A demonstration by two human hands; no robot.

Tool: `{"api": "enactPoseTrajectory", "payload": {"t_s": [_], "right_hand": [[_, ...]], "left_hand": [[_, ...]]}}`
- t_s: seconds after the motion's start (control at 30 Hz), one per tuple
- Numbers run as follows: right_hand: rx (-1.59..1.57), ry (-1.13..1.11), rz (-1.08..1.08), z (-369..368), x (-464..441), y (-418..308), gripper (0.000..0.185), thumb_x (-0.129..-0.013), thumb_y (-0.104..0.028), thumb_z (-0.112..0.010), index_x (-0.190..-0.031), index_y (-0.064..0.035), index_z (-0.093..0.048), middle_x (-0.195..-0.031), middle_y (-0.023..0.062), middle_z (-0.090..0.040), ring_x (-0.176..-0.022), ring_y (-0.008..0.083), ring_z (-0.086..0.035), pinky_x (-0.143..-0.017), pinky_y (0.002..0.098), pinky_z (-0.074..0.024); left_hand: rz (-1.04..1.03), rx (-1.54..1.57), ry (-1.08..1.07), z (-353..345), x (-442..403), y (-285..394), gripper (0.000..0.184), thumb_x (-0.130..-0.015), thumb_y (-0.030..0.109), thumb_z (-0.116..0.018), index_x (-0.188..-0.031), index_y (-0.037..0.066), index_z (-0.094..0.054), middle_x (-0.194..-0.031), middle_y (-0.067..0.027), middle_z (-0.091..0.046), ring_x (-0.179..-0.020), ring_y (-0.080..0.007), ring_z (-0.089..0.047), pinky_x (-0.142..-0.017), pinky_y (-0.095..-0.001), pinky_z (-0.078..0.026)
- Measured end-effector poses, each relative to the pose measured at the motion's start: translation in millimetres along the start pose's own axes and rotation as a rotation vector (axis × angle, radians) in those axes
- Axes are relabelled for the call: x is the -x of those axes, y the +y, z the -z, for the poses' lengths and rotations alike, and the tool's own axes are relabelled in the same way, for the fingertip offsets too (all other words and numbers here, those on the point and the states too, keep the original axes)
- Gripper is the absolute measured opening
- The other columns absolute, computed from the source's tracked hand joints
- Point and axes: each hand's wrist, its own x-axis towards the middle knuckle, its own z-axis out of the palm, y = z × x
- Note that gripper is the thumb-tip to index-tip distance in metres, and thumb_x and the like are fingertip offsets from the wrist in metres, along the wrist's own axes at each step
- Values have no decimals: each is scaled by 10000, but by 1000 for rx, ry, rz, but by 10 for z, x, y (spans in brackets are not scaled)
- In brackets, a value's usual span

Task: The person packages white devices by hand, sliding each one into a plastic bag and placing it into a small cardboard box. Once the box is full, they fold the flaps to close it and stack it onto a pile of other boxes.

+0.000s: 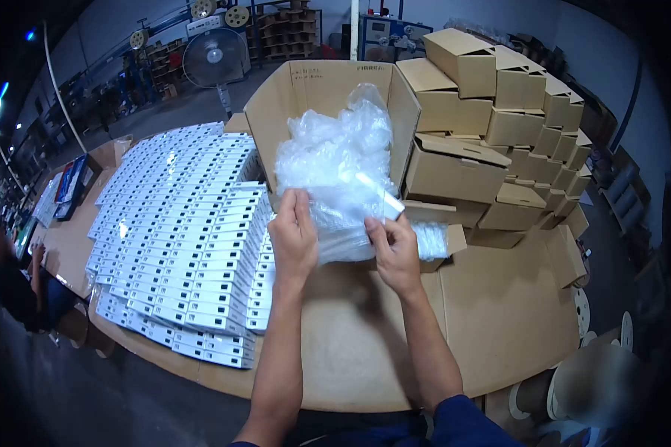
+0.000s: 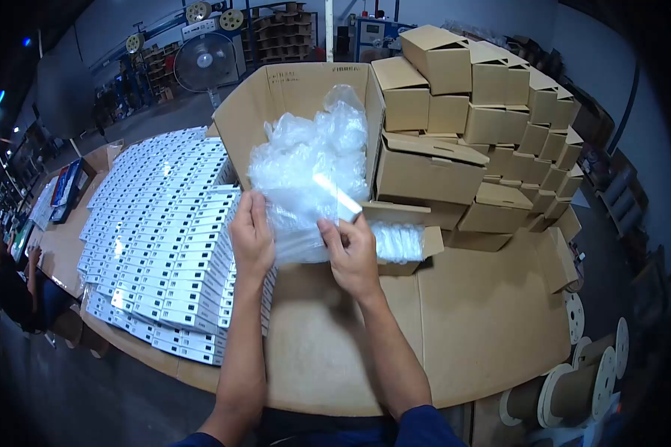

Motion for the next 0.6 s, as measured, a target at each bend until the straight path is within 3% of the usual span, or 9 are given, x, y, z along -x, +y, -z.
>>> {"api": "enactPoseTrajectory", "payload": {"t_s": [0.13, 0.17, 0.2, 0.3, 0.4, 0.47, 0.5, 0.53, 0.6], "right_hand": [[-56, -101, -68, 36, 765, 132, 253, -960, -234, -767, -978, 19, -769, -1125, 167, -647, -995, 237, -610, -889, 349, -493], [-140, -112, -71, 31, 951, 164, 240, -949, -218, -779, -997, 17, -774, -1144, 175, -657, -1045, 238, -614, -920, 347, -491], [-194, -207, -212, 117, 1087, 39, 250, -933, -222, -802, -1004, 16, -772, -1139, 176, -659, -1053, 230, -621, -914, 343, -494], [-79, -302, -284, 278, 1439, 148, 296, -919, -234, -819, -1043, 29, -765, -1165, 171, -652, -1070, 233, -630, -918, 343, -496], [-197, -237, -227, 288, 1585, 116, 291, -892, -187, -846, -1032, 55, -767, -1185, 145, -630, -1026, 216, -635, -889, 328, -500], [-234, -167, -153, 227, 1627, 108, 250, -878, -152, -856, -993, 54, -775, -1158, 120, -622, -946, 177, -626, -810, 305, -504], [-213, -147, -221, 210, 1659, 105, 244, -878, -151, -855, -991, 51, -775, -1154, 114, -621, -925, 172, -624, -786, 309, -504], [-193, -126, -289, 192, 1688, 98, 238, -879, -149, -853, -988, 48, -776, -1151, 107, -621, -904, 168, -621, -762, 313, -503], [-137, -77, -345, 133, 1717, 42, 201, -864, -121, -852, -964, 37, -777, -1077, 113, -635, -805, 194, -611, -688, 349, -496]], "left_hand": [[195, 136, 25, 178, 661, -17, 283, -1108, 168, -451, -905, -17, -524, -731, -72, -497, -687, -149, -444, -632, -326, -411], [207, 139, 22, 220, 779, -3, 286, -1109, 168, -449, -898, -12, -517, -727, -64, -488, -684, -145, -436, -629, -325, -405], [218, 142, 21, 256, 883, 8, 290, -1110, 169, -447, -890, -8, -511, -722, -56, -479, -680, -142, -427, -625, -323, -400], [222, 155, 25, 354, 1175, -53, 300, -1114, 157, -433, -863, 5, -491, -706, -37, -444, -670, -108, -414, -609, -307, -390], [380, 210, -8, 463, 1420, 101, 274, -1112, 149, -428, -913, 2, -547, -680, -38, -466, -635, -96, -455, -589, -298, -410], [306, 71, -57, 501, 1556, 69, 255, -1112, 158, -431, -962, 5, -570, -675, -42, -499, -621, -112, -488, -587, -312, -430], [266, 1, -81, 526, 1621, 36, 250, -1111, 163, -433, -987, 6, -582, -672, -45, -515, -615, -121, -504, -586, -319, -440], [296, -18, -115, 563, 1675, -13, 220, -1101, 156, -464, -1074, -3, -613, -779, -97, -595, -702, -157, -573, -665, -333, -475], [271, -50, -74, 520, 1752, 57, 229, -1093, 149, -471, -1163, -27, -601, -942, -140, -593, -878, -202, -576, -816, -343, -475]]}}
